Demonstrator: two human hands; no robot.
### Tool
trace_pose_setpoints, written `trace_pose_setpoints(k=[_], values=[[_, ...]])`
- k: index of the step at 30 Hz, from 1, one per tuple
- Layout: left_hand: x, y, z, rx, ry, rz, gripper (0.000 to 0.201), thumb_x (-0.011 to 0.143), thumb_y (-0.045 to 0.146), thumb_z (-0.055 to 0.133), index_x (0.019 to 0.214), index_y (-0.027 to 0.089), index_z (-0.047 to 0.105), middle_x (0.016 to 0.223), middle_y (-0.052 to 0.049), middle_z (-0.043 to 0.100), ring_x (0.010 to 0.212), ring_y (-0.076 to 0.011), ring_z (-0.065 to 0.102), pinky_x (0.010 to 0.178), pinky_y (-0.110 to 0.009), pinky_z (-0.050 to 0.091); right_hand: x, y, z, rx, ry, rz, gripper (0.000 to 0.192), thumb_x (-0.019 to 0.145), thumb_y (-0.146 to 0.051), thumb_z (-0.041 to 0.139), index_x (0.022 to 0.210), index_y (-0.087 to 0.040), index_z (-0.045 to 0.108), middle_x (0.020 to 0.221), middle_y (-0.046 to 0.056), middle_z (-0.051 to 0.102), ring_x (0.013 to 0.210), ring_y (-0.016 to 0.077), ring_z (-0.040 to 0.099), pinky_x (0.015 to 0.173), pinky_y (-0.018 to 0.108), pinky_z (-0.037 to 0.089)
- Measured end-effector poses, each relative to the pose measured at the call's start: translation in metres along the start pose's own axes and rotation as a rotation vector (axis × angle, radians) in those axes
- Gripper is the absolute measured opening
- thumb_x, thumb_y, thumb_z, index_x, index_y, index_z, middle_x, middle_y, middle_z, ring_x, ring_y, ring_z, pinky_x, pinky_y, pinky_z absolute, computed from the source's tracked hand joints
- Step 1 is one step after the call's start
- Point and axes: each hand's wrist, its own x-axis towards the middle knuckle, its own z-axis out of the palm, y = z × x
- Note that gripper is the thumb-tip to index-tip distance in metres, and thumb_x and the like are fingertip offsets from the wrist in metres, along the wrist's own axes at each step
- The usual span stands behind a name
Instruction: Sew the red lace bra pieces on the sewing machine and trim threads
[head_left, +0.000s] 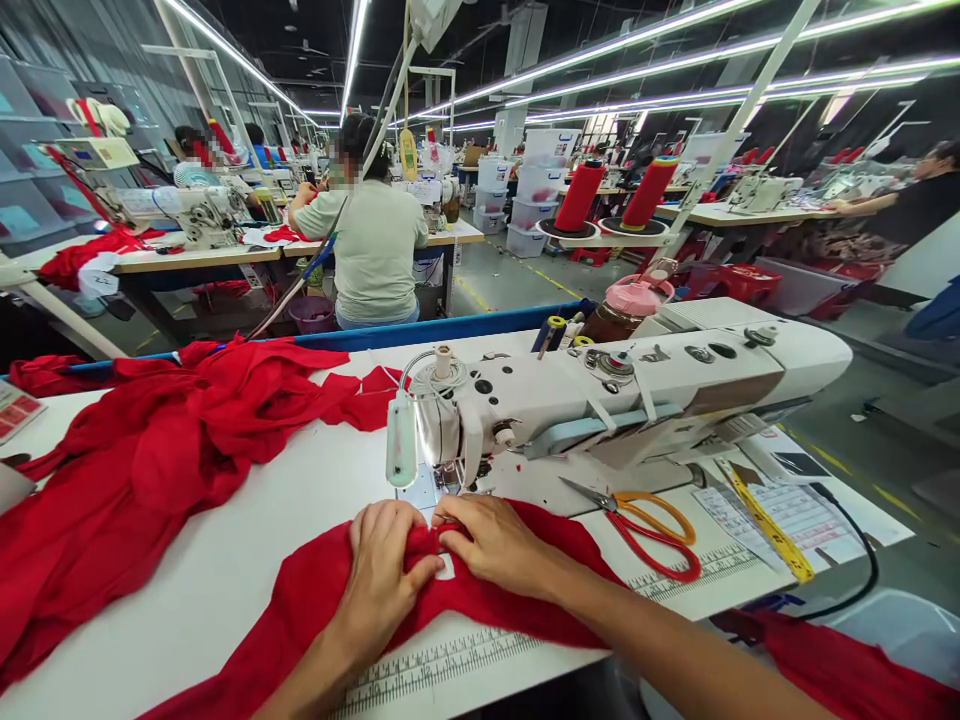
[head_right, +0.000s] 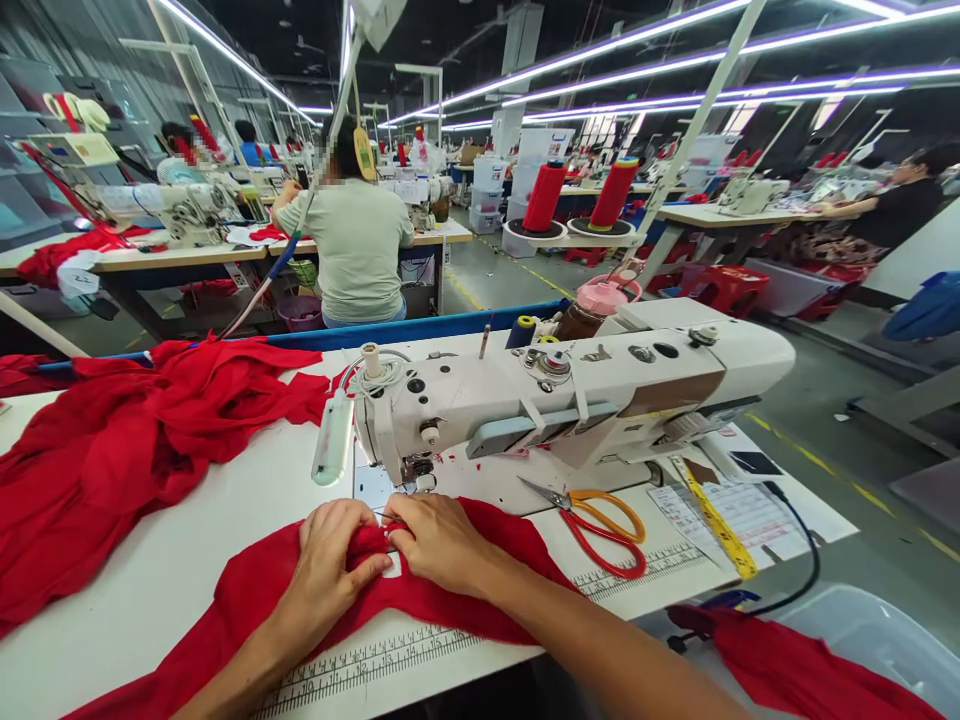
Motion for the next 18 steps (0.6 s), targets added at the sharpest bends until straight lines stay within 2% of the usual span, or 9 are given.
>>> trace_pose_setpoints(k=[2, 4, 6, 8, 11, 14, 18], values=[[-0.004, -0.003, 0.002, 0.029, 0.086, 0.019, 0.038, 0.085, 0.032, 0.075, 0.117, 0.021, 0.056, 0.114, -0.010, 0.058, 0.106, -0.0309, 0.053, 0.088, -0.052, 0.047, 0.002, 0.003, 0.007, -0.018, 0.048, 0.033, 0.011, 0.093, -0.013, 0.058, 0.098, -0.021, 0.061, 0.094, -0.001, 0.071, 0.083, 0.0167, 0.064, 0.074, 0.027, 0.042], [-0.008, -0.004, 0.003, 0.073, 0.171, 0.143, 0.034, 0.090, 0.025, 0.069, 0.121, 0.020, 0.056, 0.123, -0.014, 0.057, 0.113, -0.0332, 0.053, 0.092, -0.054, 0.047, 0.000, 0.004, 0.013, -0.040, 0.091, 0.048, 0.011, 0.094, -0.015, 0.059, 0.102, -0.021, 0.061, 0.097, 0.001, 0.072, 0.087, 0.0188, 0.064, 0.076, 0.029, 0.043], [-0.012, -0.002, 0.004, 0.101, 0.208, 0.317, 0.019, 0.095, 0.013, 0.060, 0.112, 0.019, 0.061, 0.116, -0.011, 0.063, 0.110, -0.0284, 0.058, 0.094, -0.048, 0.049, -0.004, 0.005, 0.015, -0.071, 0.133, 0.047, 0.014, 0.095, -0.014, 0.057, 0.107, -0.020, 0.062, 0.105, 0.005, 0.071, 0.093, 0.0215, 0.063, 0.077, 0.031, 0.044], [-0.016, 0.001, 0.006, 0.107, 0.206, 0.425, 0.017, 0.097, 0.006, 0.052, 0.104, 0.017, 0.064, 0.104, -0.007, 0.068, 0.102, -0.0229, 0.063, 0.091, -0.039, 0.053, -0.011, 0.004, 0.015, -0.099, 0.156, 0.021, 0.022, 0.095, -0.009, 0.052, 0.111, -0.020, 0.063, 0.114, 0.008, 0.069, 0.098, 0.0224, 0.061, 0.077, 0.032, 0.044], [-0.020, 0.002, 0.009, 0.107, 0.198, 0.431, 0.019, 0.099, 0.007, 0.049, 0.108, 0.013, 0.064, 0.105, -0.009, 0.070, 0.103, -0.0224, 0.066, 0.091, -0.036, 0.058, -0.020, 0.003, 0.012, -0.133, 0.123, -0.152, 0.029, 0.092, -0.003, 0.052, 0.106, -0.024, 0.065, 0.113, 0.003, 0.068, 0.099, 0.0193, 0.059, 0.069, 0.027, 0.042], [-0.025, -0.003, 0.010, 0.113, 0.179, 0.404, 0.022, 0.100, 0.007, 0.046, 0.113, 0.012, 0.063, 0.110, -0.011, 0.070, 0.109, -0.0228, 0.066, 0.099, -0.038, 0.057, -0.024, 0.006, 0.011, -0.188, 0.105, -0.324, 0.016, 0.094, -0.011, 0.056, 0.100, -0.022, 0.066, 0.105, 0.001, 0.069, 0.091, 0.0174, 0.058, 0.056, 0.026, 0.036], [-0.029, -0.011, 0.010, 0.142, 0.152, 0.395, 0.015, 0.099, 0.013, 0.052, 0.110, 0.013, 0.063, 0.113, -0.011, 0.070, 0.114, -0.0240, 0.066, 0.109, -0.047, 0.051, -0.026, 0.011, 0.013, -0.267, 0.125, -0.345, 0.010, 0.099, -0.018, 0.054, 0.096, -0.021, 0.063, 0.105, 0.001, 0.069, 0.090, 0.0173, 0.056, 0.051, 0.026, 0.031]])
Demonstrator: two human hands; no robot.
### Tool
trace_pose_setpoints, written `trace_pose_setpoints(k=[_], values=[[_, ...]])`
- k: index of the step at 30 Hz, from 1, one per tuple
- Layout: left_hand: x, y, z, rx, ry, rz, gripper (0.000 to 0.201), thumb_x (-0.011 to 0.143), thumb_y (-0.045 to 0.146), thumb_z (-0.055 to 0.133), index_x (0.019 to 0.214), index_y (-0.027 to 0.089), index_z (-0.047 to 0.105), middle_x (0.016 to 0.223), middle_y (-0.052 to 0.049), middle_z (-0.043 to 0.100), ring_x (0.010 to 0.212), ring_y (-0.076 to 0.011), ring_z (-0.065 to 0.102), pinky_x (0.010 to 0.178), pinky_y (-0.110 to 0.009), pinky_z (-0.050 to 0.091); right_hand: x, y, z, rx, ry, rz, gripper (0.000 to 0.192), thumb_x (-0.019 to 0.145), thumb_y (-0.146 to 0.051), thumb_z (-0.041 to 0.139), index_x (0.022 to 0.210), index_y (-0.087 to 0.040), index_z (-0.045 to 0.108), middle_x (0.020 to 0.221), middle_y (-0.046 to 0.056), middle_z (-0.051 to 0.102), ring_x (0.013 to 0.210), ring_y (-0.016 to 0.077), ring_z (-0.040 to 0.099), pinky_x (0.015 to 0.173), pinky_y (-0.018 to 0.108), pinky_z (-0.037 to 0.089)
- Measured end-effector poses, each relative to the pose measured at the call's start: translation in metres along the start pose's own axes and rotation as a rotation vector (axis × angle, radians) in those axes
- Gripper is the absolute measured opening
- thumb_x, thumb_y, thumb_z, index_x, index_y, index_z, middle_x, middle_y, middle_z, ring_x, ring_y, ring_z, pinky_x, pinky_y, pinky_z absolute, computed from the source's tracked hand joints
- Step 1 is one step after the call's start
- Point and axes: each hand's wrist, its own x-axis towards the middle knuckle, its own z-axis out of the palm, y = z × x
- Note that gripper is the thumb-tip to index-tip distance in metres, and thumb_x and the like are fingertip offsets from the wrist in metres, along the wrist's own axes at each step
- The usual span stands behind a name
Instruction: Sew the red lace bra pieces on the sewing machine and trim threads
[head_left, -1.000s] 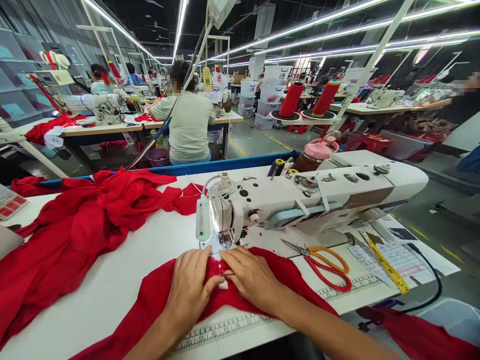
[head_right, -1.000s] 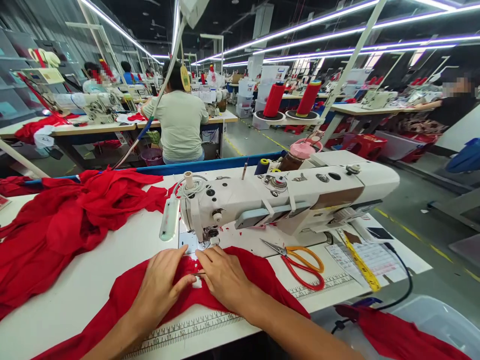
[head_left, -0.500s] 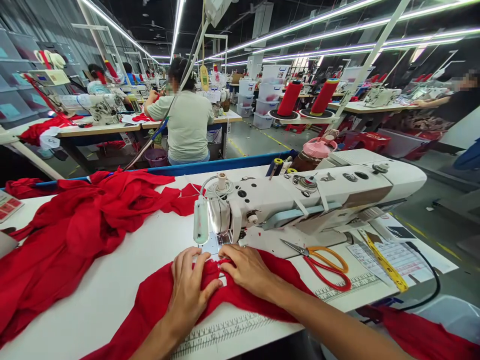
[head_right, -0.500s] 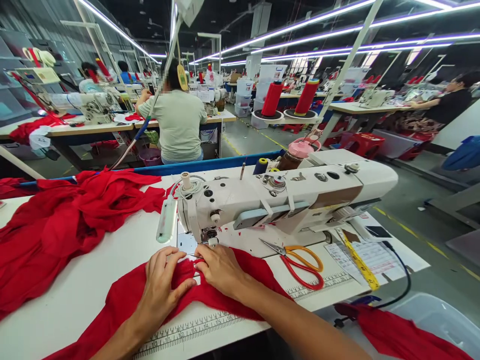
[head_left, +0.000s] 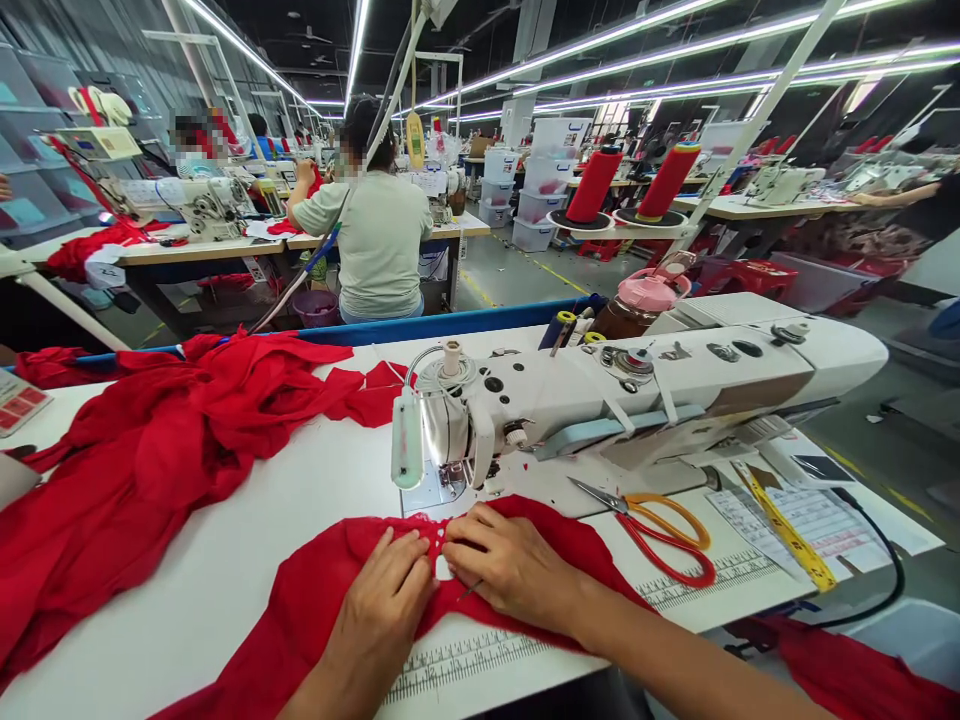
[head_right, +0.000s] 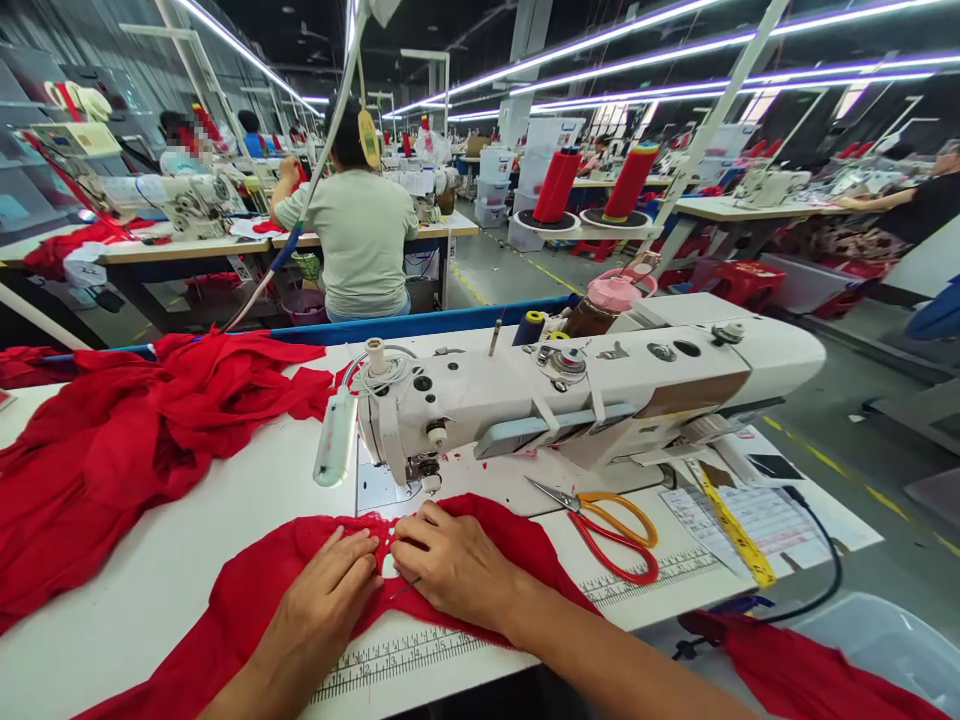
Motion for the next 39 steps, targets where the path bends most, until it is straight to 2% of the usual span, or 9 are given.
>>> trace_pose_setpoints(k=[7, 11, 15, 18, 21, 26, 32, 37, 39], values=[[-0.004, -0.003, -0.001, 0.038, -0.012, 0.032, 0.024, 0.097, 0.009, 0.053, 0.118, 0.012, 0.063, 0.114, -0.011, 0.072, 0.115, -0.0244, 0.066, 0.111, -0.053, 0.047, -0.003, -0.001, 0.000, -0.032, -0.065, 0.014, 0.022, 0.097, -0.018, 0.054, 0.116, -0.024, 0.063, 0.112, 0.004, 0.067, 0.095, 0.0191, 0.055, 0.049, 0.023, 0.034], [-0.002, -0.002, -0.008, 0.077, -0.029, 0.057, 0.032, 0.096, 0.005, 0.048, 0.122, 0.015, 0.063, 0.118, -0.010, 0.072, 0.117, -0.0255, 0.066, 0.108, -0.054, 0.050, -0.006, 0.003, -0.004, 0.044, -0.070, 0.048, 0.027, 0.097, -0.017, 0.052, 0.120, -0.026, 0.063, 0.116, 0.004, 0.068, 0.101, 0.0201, 0.058, 0.058, 0.024, 0.046], [0.010, 0.007, -0.019, -0.066, -0.008, -0.066, 0.027, 0.100, 0.010, 0.044, 0.119, 0.017, 0.063, 0.117, -0.010, 0.071, 0.113, -0.0221, 0.067, 0.100, -0.040, 0.058, -0.006, 0.011, -0.008, 0.220, 0.067, 0.061, 0.035, 0.098, -0.010, 0.046, 0.123, -0.025, 0.065, 0.112, 0.006, 0.070, 0.103, 0.0190, 0.061, 0.084, 0.031, 0.054], [0.018, 0.011, -0.019, -0.189, 0.034, -0.174, 0.023, 0.102, 0.014, 0.044, 0.120, 0.016, 0.059, 0.119, -0.011, 0.068, 0.115, -0.0193, 0.066, 0.098, -0.031, 0.058, -0.004, 0.012, -0.004, 0.258, 0.149, 0.047, 0.033, 0.098, -0.010, 0.044, 0.117, -0.022, 0.068, 0.108, 0.007, 0.072, 0.101, 0.0194, 0.063, 0.087, 0.033, 0.055], [0.016, 0.007, -0.010, -0.168, -0.018, -0.142, 0.022, 0.103, 0.018, 0.046, 0.120, 0.017, 0.059, 0.123, -0.011, 0.066, 0.122, -0.0223, 0.062, 0.105, -0.039, 0.055, -0.005, 0.012, 0.003, 0.217, 0.114, 0.042, 0.024, 0.100, -0.025, 0.056, 0.120, -0.019, 0.067, 0.119, 0.008, 0.071, 0.113, 0.0224, 0.062, 0.092, 0.035, 0.056], [0.002, -0.004, 0.000, -0.095, -0.064, -0.085, 0.031, 0.102, 0.020, 0.048, 0.133, 0.017, 0.055, 0.132, -0.011, 0.064, 0.129, -0.0238, 0.058, 0.111, -0.048, 0.049, -0.012, 0.013, 0.008, 0.128, 0.033, 0.066, 0.050, 0.094, -0.049, 0.065, 0.134, -0.018, 0.061, 0.134, 0.010, 0.066, 0.129, 0.0276, 0.055, 0.098, 0.040, 0.055], [-0.002, -0.006, 0.002, -0.002, -0.111, -0.043, 0.040, 0.101, 0.015, 0.044, 0.138, 0.021, 0.056, 0.133, -0.014, 0.062, 0.128, -0.0275, 0.059, 0.107, -0.052, 0.051, -0.014, 0.013, 0.008, 0.099, 0.025, 0.078, 0.057, 0.090, -0.052, 0.069, 0.135, -0.018, 0.060, 0.135, 0.011, 0.065, 0.130, 0.0299, 0.054, 0.098, 0.044, 0.055], [-0.004, -0.006, 0.005, 0.061, -0.106, -0.006, 0.042, 0.098, 0.011, 0.046, 0.137, 0.020, 0.058, 0.132, -0.015, 0.063, 0.126, -0.0301, 0.060, 0.105, -0.053, 0.052, -0.017, 0.018, 0.014, 0.081, 0.187, 0.047, 0.029, 0.101, -0.028, 0.054, 0.127, -0.020, 0.064, 0.127, 0.010, 0.069, 0.119, 0.0251, 0.062, 0.096, 0.040, 0.056], [-0.005, -0.006, 0.006, 0.072, -0.097, -0.004, 0.043, 0.097, 0.010, 0.046, 0.137, 0.019, 0.058, 0.132, -0.015, 0.063, 0.127, -0.0306, 0.059, 0.106, -0.054, 0.051, -0.015, 0.018, 0.015, 0.039, 0.220, 0.101, 0.032, 0.101, -0.016, 0.047, 0.128, -0.020, 0.062, 0.124, 0.010, 0.070, 0.111, 0.0238, 0.065, 0.092, 0.039, 0.056]])
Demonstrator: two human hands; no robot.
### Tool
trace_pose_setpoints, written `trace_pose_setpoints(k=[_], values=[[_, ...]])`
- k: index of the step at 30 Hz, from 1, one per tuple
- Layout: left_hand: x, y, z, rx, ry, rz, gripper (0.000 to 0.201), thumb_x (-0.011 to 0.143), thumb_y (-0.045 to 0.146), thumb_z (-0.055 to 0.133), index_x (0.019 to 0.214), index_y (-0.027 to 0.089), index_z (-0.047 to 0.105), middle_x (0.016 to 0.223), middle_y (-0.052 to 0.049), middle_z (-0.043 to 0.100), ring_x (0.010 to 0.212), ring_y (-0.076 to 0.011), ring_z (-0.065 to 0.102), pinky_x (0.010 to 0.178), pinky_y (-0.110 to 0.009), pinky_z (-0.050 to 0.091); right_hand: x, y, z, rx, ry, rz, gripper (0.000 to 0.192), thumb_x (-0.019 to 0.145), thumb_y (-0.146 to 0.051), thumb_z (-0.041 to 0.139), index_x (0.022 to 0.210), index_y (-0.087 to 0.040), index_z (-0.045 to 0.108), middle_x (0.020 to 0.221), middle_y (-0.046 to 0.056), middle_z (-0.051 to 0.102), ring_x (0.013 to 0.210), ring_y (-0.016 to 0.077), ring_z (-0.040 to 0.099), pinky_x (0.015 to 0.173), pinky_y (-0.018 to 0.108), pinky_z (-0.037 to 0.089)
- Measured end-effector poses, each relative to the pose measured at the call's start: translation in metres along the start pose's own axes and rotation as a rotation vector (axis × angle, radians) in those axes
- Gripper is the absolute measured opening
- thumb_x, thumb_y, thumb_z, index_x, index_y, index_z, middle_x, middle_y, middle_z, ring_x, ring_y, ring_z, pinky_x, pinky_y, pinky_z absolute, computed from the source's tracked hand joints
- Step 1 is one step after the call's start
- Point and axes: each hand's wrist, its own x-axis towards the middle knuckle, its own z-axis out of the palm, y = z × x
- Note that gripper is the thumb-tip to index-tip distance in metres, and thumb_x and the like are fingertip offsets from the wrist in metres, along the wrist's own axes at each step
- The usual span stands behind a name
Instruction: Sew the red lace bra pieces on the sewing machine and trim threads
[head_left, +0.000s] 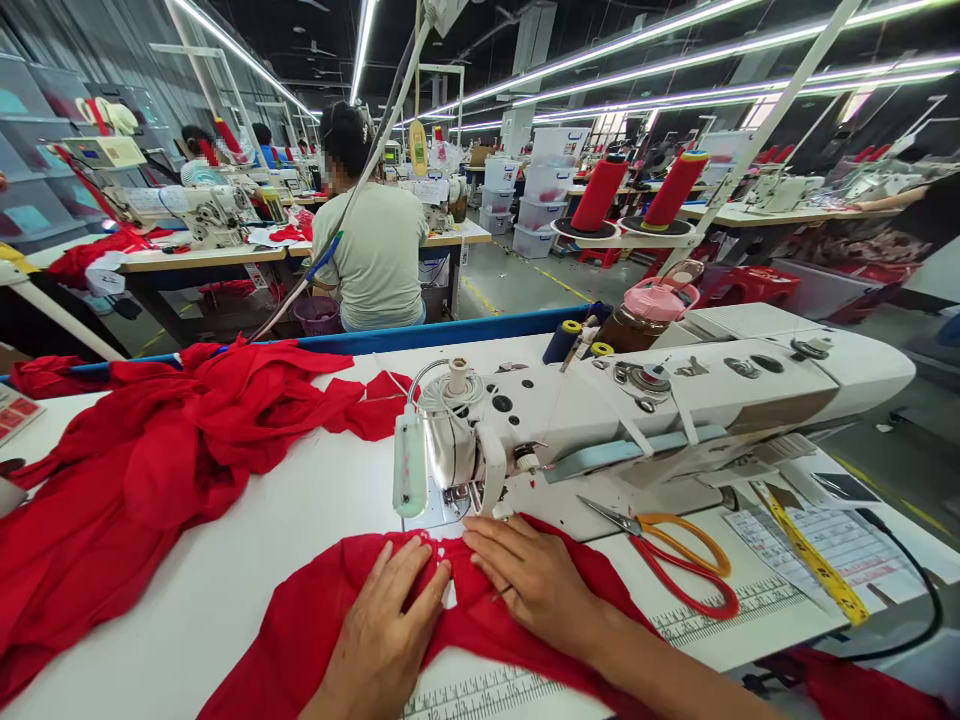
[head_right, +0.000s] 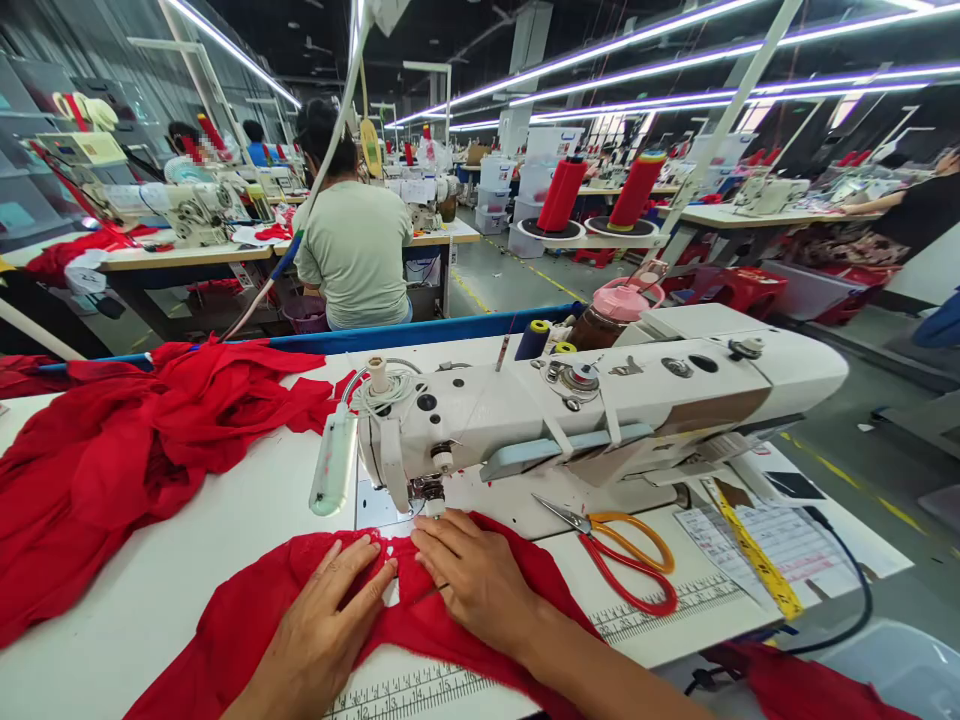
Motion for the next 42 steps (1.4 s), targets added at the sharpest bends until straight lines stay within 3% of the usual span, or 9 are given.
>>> trace_pose_setpoints(k=[6, 12, 16, 20, 24, 28, 33, 36, 42], values=[[0.000, 0.004, 0.000, 0.023, 0.020, 0.006, 0.049, 0.091, -0.001, 0.042, 0.133, 0.017, 0.060, 0.133, -0.017, 0.063, 0.130, -0.0322, 0.056, 0.105, -0.057, 0.050, 0.031, -0.020, -0.013, -0.050, -0.441, 0.238, 0.026, 0.093, -0.007, 0.048, 0.111, -0.017, 0.064, 0.111, 0.014, 0.067, 0.097, 0.0273, 0.062, 0.074, 0.036, 0.052], [0.001, 0.005, -0.002, 0.015, 0.011, 0.002, 0.047, 0.091, 0.000, 0.041, 0.130, 0.016, 0.062, 0.132, -0.017, 0.063, 0.132, -0.0314, 0.055, 0.107, -0.056, 0.049, 0.060, -0.022, -0.035, 0.162, -0.597, 0.246, 0.011, 0.081, -0.012, 0.058, 0.089, -0.020, 0.055, 0.086, 0.003, 0.062, 0.073, 0.0173, 0.054, 0.064, 0.028, 0.041], [0.002, 0.005, -0.003, -0.009, -0.018, -0.016, 0.047, 0.091, 0.000, 0.040, 0.131, 0.016, 0.061, 0.133, -0.017, 0.062, 0.132, -0.0315, 0.055, 0.107, -0.056, 0.048, 0.068, -0.006, -0.049, 0.506, -0.868, 0.216, 0.012, 0.083, -0.025, 0.067, 0.088, -0.022, 0.056, 0.066, -0.008, 0.052, 0.054, 0.0094, 0.046, 0.051, 0.020, 0.036], [0.003, 0.005, -0.004, -0.023, -0.039, -0.017, 0.046, 0.093, 0.002, 0.043, 0.133, 0.015, 0.059, 0.133, -0.017, 0.062, 0.131, -0.0325, 0.055, 0.106, -0.058, 0.049, 0.059, 0.008, -0.071, 0.712, -1.084, 0.134, 0.014, 0.094, -0.031, 0.059, 0.092, -0.022, 0.069, 0.070, -0.007, 0.062, 0.049, 0.0072, 0.050, 0.052, 0.019, 0.040], [0.003, 0.002, -0.005, -0.004, -0.043, 0.006, 0.049, 0.092, 0.001, 0.044, 0.137, 0.015, 0.056, 0.134, -0.017, 0.062, 0.132, -0.0315, 0.054, 0.107, -0.057, 0.048, 0.035, 0.012, -0.096, 0.120, -0.799, 0.190, 0.014, 0.081, -0.014, 0.069, 0.086, -0.025, 0.075, 0.083, 0.003, 0.069, 0.075, 0.0203, 0.066, 0.064, 0.028, 0.047], [0.001, -0.001, -0.003, 0.053, -0.035, 0.041, 0.049, 0.094, 0.002, 0.044, 0.139, 0.016, 0.055, 0.134, -0.016, 0.063, 0.134, -0.0303, 0.053, 0.107, -0.056, 0.049, 0.013, 0.003, -0.097, -0.593, -0.457, 0.363, 0.023, 0.071, 0.001, 0.065, 0.077, -0.020, 0.074, 0.098, 0.019, 0.068, 0.093, 0.0357, 0.065, 0.052, 0.030, 0.046], [-0.001, -0.001, -0.001, 0.114, -0.031, 0.072, 0.053, 0.091, -0.001, 0.044, 0.140, 0.015, 0.054, 0.135, -0.016, 0.063, 0.133, -0.0315, 0.054, 0.104, -0.055, 0.052, 0.004, -0.027, -0.041, -0.187, -0.207, 0.167, 0.047, 0.077, 0.006, 0.051, 0.113, -0.022, 0.067, 0.110, 0.008, 0.070, 0.100, 0.0239, 0.063, 0.070, 0.030, 0.057], [-0.001, 0.001, -0.003, 0.098, -0.025, 0.058, 0.054, 0.091, -0.001, 0.042, 0.140, 0.015, 0.054, 0.134, -0.017, 0.062, 0.131, -0.0318, 0.055, 0.102, -0.055, 0.053, 0.007, -0.027, -0.008, 0.008, -0.093, 0.059, 0.032, 0.094, -0.006, 0.051, 0.120, -0.019, 0.065, 0.119, 0.007, 0.069, 0.110, 0.0222, 0.061, 0.086, 0.032, 0.058], [0.000, 0.004, -0.005, 0.009, -0.075, -0.033, 0.048, 0.096, 0.004, 0.041, 0.141, 0.018, 0.054, 0.137, -0.016, 0.060, 0.132, -0.0307, 0.054, 0.108, -0.057, 0.047, 0.007, -0.014, -0.002, -0.006, -0.106, -0.027, 0.034, 0.099, -0.033, 0.059, 0.129, -0.017, 0.061, 0.126, 0.010, 0.067, 0.118, 0.0276, 0.058, 0.087, 0.039, 0.060]])
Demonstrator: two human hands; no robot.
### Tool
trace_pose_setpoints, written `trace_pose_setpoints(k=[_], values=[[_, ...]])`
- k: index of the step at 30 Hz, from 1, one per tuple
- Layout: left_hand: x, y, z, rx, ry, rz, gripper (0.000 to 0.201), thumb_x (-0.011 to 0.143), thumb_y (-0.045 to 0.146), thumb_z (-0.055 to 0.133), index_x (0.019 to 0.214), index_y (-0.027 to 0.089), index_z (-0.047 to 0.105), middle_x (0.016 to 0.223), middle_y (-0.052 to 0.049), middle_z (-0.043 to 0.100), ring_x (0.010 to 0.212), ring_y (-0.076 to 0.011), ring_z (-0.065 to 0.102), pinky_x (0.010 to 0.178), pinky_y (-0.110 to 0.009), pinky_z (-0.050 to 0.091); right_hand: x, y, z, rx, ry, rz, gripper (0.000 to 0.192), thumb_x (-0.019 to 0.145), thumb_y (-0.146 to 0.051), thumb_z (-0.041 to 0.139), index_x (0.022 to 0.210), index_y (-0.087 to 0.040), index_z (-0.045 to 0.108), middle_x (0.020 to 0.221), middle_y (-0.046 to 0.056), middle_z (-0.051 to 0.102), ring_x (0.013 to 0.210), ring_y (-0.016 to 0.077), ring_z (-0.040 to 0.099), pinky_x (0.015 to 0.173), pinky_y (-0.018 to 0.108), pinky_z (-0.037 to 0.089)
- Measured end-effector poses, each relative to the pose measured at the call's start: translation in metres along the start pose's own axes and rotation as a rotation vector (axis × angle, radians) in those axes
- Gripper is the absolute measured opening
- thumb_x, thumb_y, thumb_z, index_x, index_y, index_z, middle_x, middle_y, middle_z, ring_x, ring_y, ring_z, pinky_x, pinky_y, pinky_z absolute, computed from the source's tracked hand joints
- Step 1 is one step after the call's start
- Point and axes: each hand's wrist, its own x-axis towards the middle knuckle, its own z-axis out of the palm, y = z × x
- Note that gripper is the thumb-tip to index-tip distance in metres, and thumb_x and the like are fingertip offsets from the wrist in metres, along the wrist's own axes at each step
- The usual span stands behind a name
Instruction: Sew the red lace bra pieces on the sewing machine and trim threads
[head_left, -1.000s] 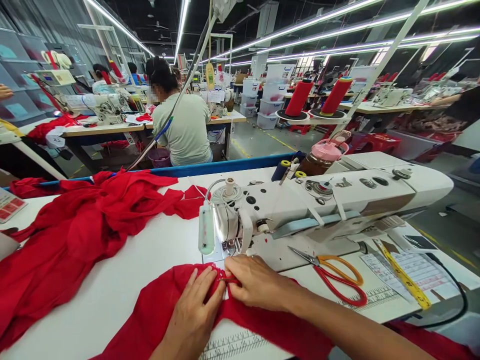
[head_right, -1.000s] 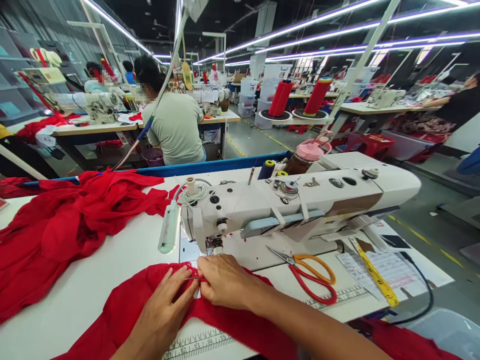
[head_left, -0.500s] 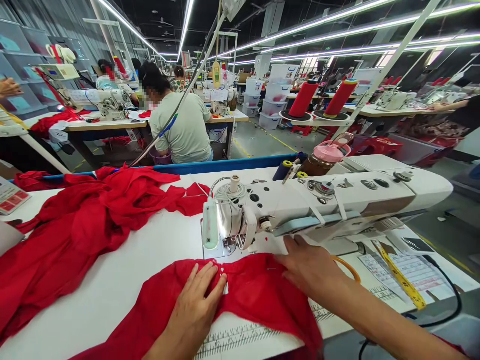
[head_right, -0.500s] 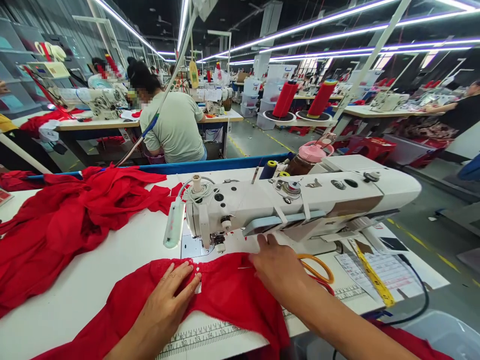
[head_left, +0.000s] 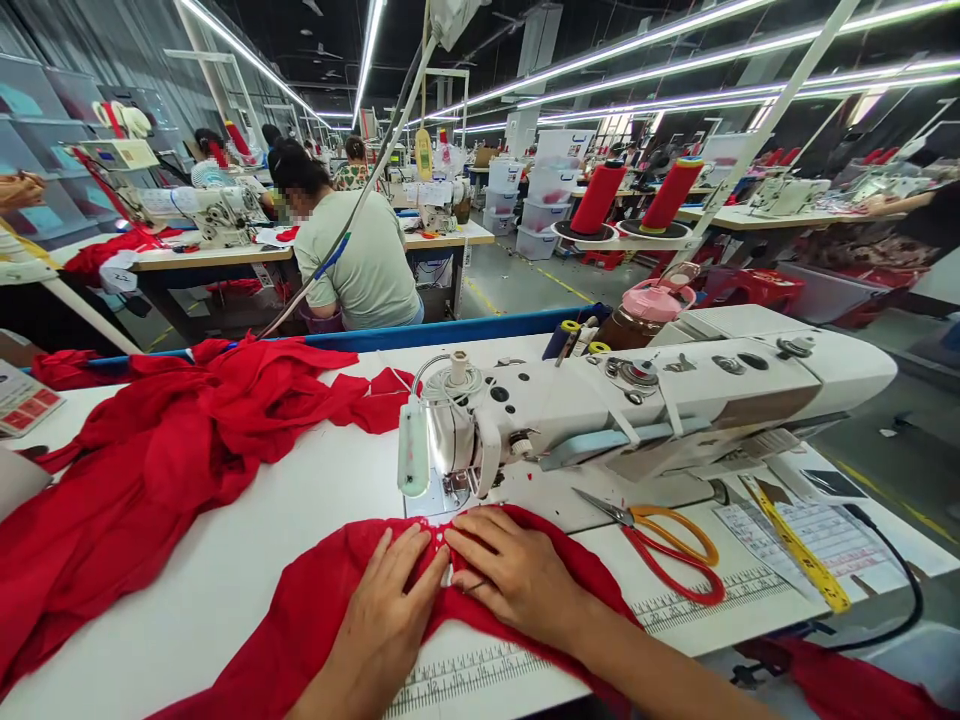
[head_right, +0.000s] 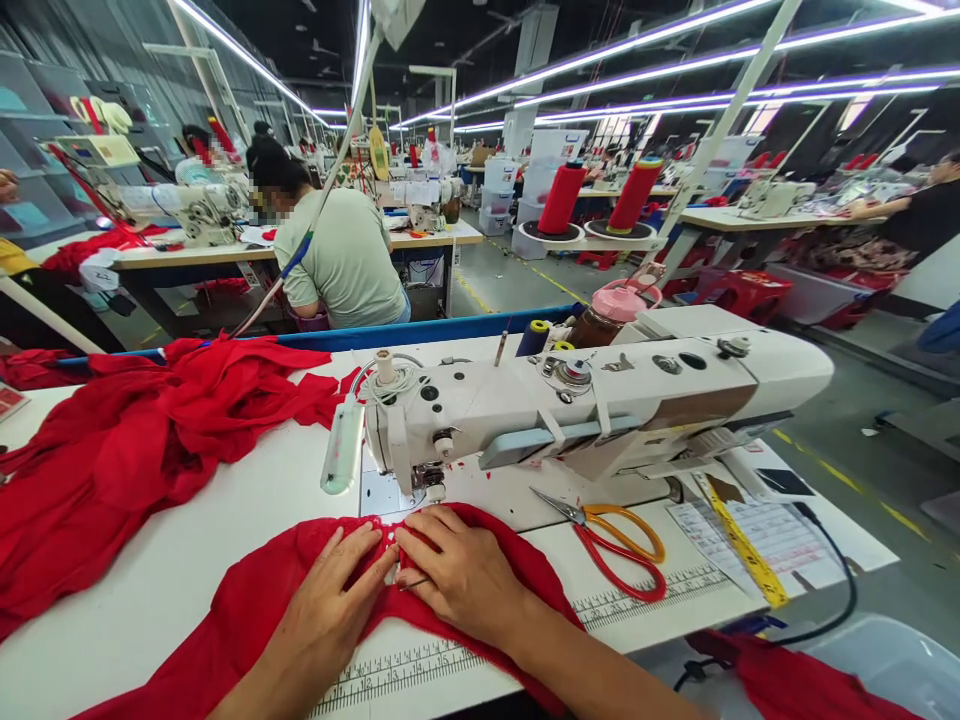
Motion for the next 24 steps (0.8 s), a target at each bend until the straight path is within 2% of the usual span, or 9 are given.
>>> trace_pose_setpoints(k=[2, 5, 7, 9, 12, 14, 18, 21, 24], values=[[0.000, 0.001, 0.001, -0.006, -0.017, -0.026, 0.046, 0.098, 0.008, 0.042, 0.143, 0.016, 0.051, 0.138, -0.015, 0.060, 0.132, -0.0290, 0.055, 0.109, -0.055, 0.047, -0.002, -0.002, -0.002, -0.021, -0.032, 0.022, 0.038, 0.097, -0.036, 0.061, 0.130, -0.017, 0.061, 0.128, 0.011, 0.066, 0.119, 0.0291, 0.058, 0.084, 0.040, 0.061], [0.001, 0.001, 0.002, 0.006, -0.014, -0.050, 0.045, 0.101, 0.015, 0.044, 0.146, 0.013, 0.047, 0.137, -0.015, 0.061, 0.130, -0.0282, 0.057, 0.109, -0.054, 0.048, -0.004, -0.007, 0.000, -0.045, -0.005, 0.044, 0.037, 0.096, -0.034, 0.063, 0.128, -0.016, 0.062, 0.129, 0.011, 0.066, 0.120, 0.0312, 0.056, 0.081, 0.041, 0.062], [0.002, 0.002, 0.002, 0.016, -0.004, -0.048, 0.044, 0.101, 0.014, 0.044, 0.145, 0.013, 0.048, 0.136, -0.014, 0.062, 0.129, -0.0281, 0.057, 0.109, -0.054, 0.048, -0.004, -0.009, 0.002, -0.032, 0.041, 0.023, 0.030, 0.098, -0.028, 0.059, 0.125, -0.016, 0.063, 0.127, 0.011, 0.066, 0.120, 0.0298, 0.056, 0.082, 0.039, 0.060], [0.003, 0.002, 0.001, 0.019, -0.001, -0.037, 0.044, 0.101, 0.013, 0.043, 0.144, 0.014, 0.049, 0.136, -0.014, 0.062, 0.129, -0.0281, 0.057, 0.110, -0.055, 0.047, 0.001, -0.010, 0.002, -0.017, 0.029, 0.036, 0.029, 0.097, -0.014, 0.051, 0.124, -0.017, 0.062, 0.125, 0.010, 0.067, 0.117, 0.0258, 0.057, 0.086, 0.034, 0.058], [0.004, 0.002, 0.000, 0.019, 0.010, -0.025, 0.042, 0.100, 0.012, 0.044, 0.142, 0.013, 0.051, 0.134, -0.015, 0.063, 0.129, -0.0290, 0.057, 0.109, -0.055, 0.048, 0.014, -0.011, -0.001, -0.073, -0.139, 0.186, 0.040, 0.093, -0.003, 0.046, 0.128, -0.018, 0.058, 0.125, 0.010, 0.065, 0.107, 0.0237, 0.061, 0.084, 0.034, 0.056], [0.005, 0.003, 0.000, 0.018, 0.022, -0.023, 0.041, 0.100, 0.011, 0.044, 0.140, 0.013, 0.053, 0.133, -0.015, 0.064, 0.128, -0.0293, 0.058, 0.108, -0.055, 0.048, 0.023, -0.013, -0.004, -0.118, -0.235, 0.258, 0.034, 0.093, -0.004, 0.047, 0.121, -0.018, 0.060, 0.119, 0.011, 0.066, 0.097, 0.0252, 0.063, 0.076, 0.036, 0.056], [0.005, 0.003, 0.000, 0.010, 0.028, -0.031, 0.040, 0.100, 0.013, 0.045, 0.139, 0.013, 0.054, 0.133, -0.015, 0.064, 0.129, -0.0286, 0.058, 0.110, -0.054, 0.047, 0.039, -0.019, -0.012, -0.111, -0.337, 0.245, 0.020, 0.087, -0.003, 0.051, 0.096, -0.016, 0.062, 0.103, 0.012, 0.065, 0.087, 0.0259, 0.062, 0.066, 0.034, 0.050], [0.004, 0.003, -0.001, 0.004, 0.021, -0.029, 0.040, 0.099, 0.010, 0.045, 0.138, 0.012, 0.055, 0.133, -0.015, 0.064, 0.131, -0.0285, 0.056, 0.111, -0.054, 0.046, 0.049, -0.021, -0.022, -0.055, -0.400, 0.217, 0.016, 0.084, -0.005, 0.054, 0.096, -0.014, 0.060, 0.103, 0.014, 0.065, 0.091, 0.0262, 0.061, 0.066, 0.031, 0.047], [0.004, 0.003, -0.002, -0.001, 0.032, -0.016, 0.039, 0.099, 0.010, 0.044, 0.136, 0.012, 0.056, 0.134, -0.016, 0.063, 0.130, -0.0294, 0.057, 0.110, -0.055, 0.047, 0.057, -0.014, -0.033, 0.075, -0.489, 0.173, 0.011, 0.084, -0.018, 0.065, 0.094, -0.017, 0.058, 0.084, 0.003, 0.066, 0.074, 0.0181, 0.060, 0.060, 0.025, 0.043]])
